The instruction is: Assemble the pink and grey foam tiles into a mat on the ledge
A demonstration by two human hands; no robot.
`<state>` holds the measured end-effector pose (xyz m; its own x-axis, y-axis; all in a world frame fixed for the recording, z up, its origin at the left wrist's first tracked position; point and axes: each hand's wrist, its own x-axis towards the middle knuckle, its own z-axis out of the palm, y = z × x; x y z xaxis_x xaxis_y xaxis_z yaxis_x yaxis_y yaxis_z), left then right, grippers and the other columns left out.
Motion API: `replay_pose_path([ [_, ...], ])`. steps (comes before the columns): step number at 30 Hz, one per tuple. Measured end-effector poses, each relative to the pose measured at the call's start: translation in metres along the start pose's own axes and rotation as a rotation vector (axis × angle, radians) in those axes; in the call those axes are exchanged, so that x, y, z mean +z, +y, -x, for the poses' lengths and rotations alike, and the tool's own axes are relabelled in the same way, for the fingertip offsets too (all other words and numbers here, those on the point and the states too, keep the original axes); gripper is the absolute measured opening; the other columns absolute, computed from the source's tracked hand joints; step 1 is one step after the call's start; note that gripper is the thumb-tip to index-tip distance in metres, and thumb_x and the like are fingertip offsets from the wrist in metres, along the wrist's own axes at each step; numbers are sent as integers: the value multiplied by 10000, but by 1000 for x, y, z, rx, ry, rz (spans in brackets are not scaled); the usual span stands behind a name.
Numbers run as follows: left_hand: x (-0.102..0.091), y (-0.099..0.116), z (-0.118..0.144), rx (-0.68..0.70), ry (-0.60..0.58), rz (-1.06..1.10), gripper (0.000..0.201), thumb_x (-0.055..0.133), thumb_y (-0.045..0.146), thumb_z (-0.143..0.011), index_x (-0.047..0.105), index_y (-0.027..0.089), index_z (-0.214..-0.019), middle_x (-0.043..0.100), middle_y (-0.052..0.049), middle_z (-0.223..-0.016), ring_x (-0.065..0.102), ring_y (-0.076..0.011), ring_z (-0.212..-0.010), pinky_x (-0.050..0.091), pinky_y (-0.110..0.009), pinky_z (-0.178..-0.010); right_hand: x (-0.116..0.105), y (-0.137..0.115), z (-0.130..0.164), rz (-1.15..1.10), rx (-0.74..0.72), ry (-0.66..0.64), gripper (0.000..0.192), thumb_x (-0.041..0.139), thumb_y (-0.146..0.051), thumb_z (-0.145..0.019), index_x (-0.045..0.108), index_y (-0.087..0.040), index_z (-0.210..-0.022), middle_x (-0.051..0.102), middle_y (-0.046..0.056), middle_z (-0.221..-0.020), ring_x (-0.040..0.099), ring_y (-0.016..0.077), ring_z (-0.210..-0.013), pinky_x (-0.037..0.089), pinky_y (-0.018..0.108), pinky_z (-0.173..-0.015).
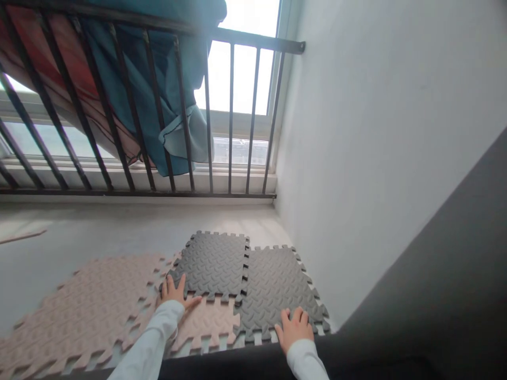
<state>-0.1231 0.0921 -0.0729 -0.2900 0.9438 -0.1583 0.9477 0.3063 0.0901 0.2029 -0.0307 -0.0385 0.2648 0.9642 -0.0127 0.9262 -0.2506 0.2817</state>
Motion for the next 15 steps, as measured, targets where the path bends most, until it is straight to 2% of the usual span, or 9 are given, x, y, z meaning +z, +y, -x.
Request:
replay_pose_path([
  [2, 4, 1, -13, 21, 38, -2, 1034, 526, 680, -477, 265, 159, -1330, 196, -193, -1402, 163, -382, -1263, 153, -492, -997, 2, -1, 2, -9, 18, 33, 368, 495, -337, -761, 553, -194, -1095, 513, 216, -1149, 463, 342, -1055, 358, 420, -776],
  [5, 9, 24, -22, 86, 117, 5, 889, 506, 648, -542, 359, 191, -1291, 263, -164, -1380, 221, -384, -1233, 175, -485, -987, 6, -3, 6, -27, 51, 72, 374, 515, -343, -748, 561, -204, -1093, 504, 204, -1179, 440, 357, -1088, 330, 454, -818],
  [10, 17, 98, -28, 284, 166, 26, 500, 496, 352, -704, 490, 261, -1196, 361, -109, -1335, 274, -327, -1216, 200, -456, -987, 16, -3, 7, -80, 65, 109, 392, 538, -411, -726, 585, -211, -1059, 512, 195, -1180, 441, 365, -1092, 334, 470, -826],
  [15, 24, 164, -43, 382, 188, 100, 462, 456, 133, -715, 543, 292, -1140, 429, -77, -1294, 348, -306, -1166, 247, -445, -971, 34, 5, 3, -185, 57, 104, 479, 569, -534, -657, 600, -249, -1040, 526, 173, -1175, 457, 353, -1086, 357, 478, -825],
])
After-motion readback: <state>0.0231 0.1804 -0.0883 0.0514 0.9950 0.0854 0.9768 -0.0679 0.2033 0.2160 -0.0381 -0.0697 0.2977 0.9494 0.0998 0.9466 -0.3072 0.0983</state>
